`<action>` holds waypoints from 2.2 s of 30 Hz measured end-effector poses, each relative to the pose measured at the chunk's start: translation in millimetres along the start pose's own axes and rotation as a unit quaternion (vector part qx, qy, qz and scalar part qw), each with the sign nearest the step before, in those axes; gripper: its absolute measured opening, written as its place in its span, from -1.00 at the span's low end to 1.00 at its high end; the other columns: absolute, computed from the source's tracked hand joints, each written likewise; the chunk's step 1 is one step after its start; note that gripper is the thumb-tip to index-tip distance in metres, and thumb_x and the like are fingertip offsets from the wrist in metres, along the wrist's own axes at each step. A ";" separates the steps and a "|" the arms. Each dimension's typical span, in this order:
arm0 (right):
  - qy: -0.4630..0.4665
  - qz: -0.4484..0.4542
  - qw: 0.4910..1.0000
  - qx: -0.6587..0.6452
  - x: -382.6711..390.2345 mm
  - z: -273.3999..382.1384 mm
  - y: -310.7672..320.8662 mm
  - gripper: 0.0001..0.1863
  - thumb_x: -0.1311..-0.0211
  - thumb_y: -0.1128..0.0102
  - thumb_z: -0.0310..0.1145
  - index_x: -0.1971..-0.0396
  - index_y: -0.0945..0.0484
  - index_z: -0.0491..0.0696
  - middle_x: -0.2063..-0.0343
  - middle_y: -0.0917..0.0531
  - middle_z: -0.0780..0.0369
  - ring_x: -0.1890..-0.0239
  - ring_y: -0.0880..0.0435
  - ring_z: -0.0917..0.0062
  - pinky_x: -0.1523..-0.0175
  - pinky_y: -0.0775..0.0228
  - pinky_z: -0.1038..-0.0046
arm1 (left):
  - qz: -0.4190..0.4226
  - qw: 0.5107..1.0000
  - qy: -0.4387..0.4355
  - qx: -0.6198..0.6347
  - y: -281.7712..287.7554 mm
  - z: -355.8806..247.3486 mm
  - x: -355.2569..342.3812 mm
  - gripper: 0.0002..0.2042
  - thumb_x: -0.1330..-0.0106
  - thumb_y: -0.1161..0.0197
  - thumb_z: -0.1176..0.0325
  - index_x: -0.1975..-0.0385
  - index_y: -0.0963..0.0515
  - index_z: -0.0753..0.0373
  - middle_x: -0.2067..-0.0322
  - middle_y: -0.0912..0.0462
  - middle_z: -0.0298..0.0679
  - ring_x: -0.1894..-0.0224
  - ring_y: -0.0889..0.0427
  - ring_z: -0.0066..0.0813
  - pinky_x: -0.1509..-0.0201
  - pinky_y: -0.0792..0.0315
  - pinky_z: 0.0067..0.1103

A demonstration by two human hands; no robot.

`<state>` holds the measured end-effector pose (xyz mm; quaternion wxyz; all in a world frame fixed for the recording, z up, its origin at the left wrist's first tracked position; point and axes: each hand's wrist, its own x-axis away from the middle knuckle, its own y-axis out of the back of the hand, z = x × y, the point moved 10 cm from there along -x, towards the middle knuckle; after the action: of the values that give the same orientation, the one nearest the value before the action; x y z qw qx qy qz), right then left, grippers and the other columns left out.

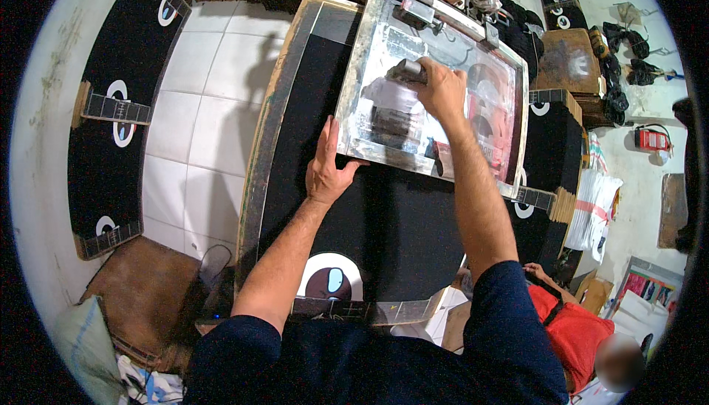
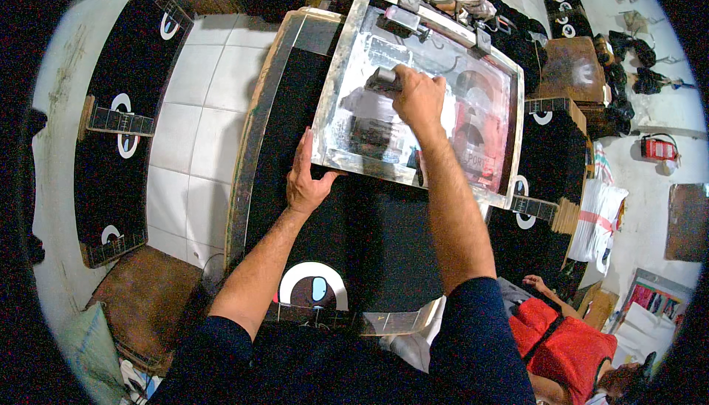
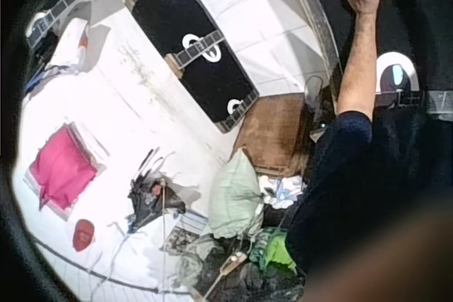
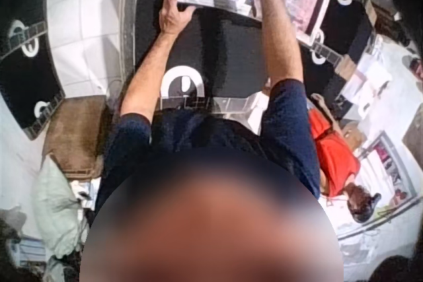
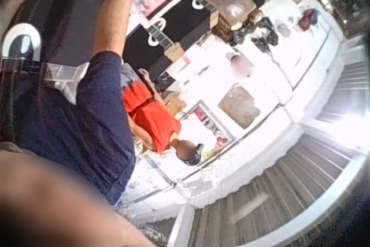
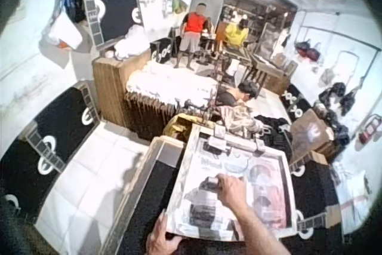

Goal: The person repeatedly places a screen printing frame over a black t-shirt, uses a squeegee to pull ink across the mesh, then lifts the frame to reveal the printed design. This cycle is performed multiple times on the same shirt.

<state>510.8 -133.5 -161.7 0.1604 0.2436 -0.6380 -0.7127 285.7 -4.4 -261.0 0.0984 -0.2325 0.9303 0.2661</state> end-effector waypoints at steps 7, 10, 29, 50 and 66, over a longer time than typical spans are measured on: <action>0.023 0.060 0.998 -0.012 10.4 -1.6 2.5 -0.53 -0.08 -0.56 -0.15 0.01 -0.67 0.04 0.27 -0.80 0.14 0.20 -0.75 0.17 0.00 -0.26 0.14 | -0.003 1.000 -0.011 -0.025 4.2 -7.8 -3.2 0.09 -0.05 -0.64 0.26 -0.54 0.01 0.21 -0.44 -0.22 0.21 -0.41 -0.40 0.16 -0.26 -0.62 -0.27; 0.043 0.077 0.996 -0.010 14.8 2.1 -8.5 -0.47 -0.04 -0.57 -0.04 -0.01 -0.68 0.07 0.28 -0.79 0.16 0.20 -0.77 0.21 -0.01 -0.33 0.15 | 0.004 1.000 -0.006 -0.026 2.6 -5.4 -2.6 0.11 -0.04 -0.64 0.25 -0.54 0.02 0.22 -0.44 -0.22 0.22 -0.41 -0.40 0.16 -0.28 -0.60 -0.26; 0.027 0.004 0.997 -0.074 50.3 19.5 -6.4 -0.58 0.14 -0.63 -0.41 0.20 -0.69 0.02 0.29 -0.76 0.23 0.19 -0.68 0.18 0.12 -0.51 0.17 | 0.010 0.993 0.088 -0.072 -8.0 16.7 0.7 0.05 -0.17 -0.51 0.34 -0.56 0.14 0.20 -0.33 -0.36 0.18 -0.29 -0.53 0.15 -0.22 -0.62 -0.25; 0.021 0.000 0.985 -0.172 7.6 -92.9 22.2 -0.45 -0.07 -0.56 -0.07 -0.05 -0.62 0.05 0.09 -0.71 0.17 -0.05 -0.62 0.17 -0.18 -0.37 0.05 | -0.039 0.987 0.042 -0.151 -3.3 1.4 -2.7 -0.12 -0.21 -0.43 0.42 -0.51 -0.05 0.24 -0.16 -0.51 0.13 -0.16 -0.61 0.14 -0.14 -0.62 -0.21; -0.230 -0.031 0.959 -0.161 81.5 -179.0 16.3 -0.62 -0.10 -0.42 -0.13 0.17 -0.68 -0.06 0.29 -0.78 0.02 0.21 -0.77 0.03 0.10 -0.60 0.09 | -0.027 0.986 0.064 -0.149 -6.4 4.3 -0.5 -0.11 -0.25 -0.37 0.45 -0.54 0.02 0.17 -0.31 -0.40 0.15 -0.33 -0.48 0.15 -0.35 -0.48 -0.17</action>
<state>540.6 -328.5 -169.3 0.0246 0.0637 -0.5263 -0.8475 289.5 -6.7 -267.3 0.0104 -0.2865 0.8778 0.3837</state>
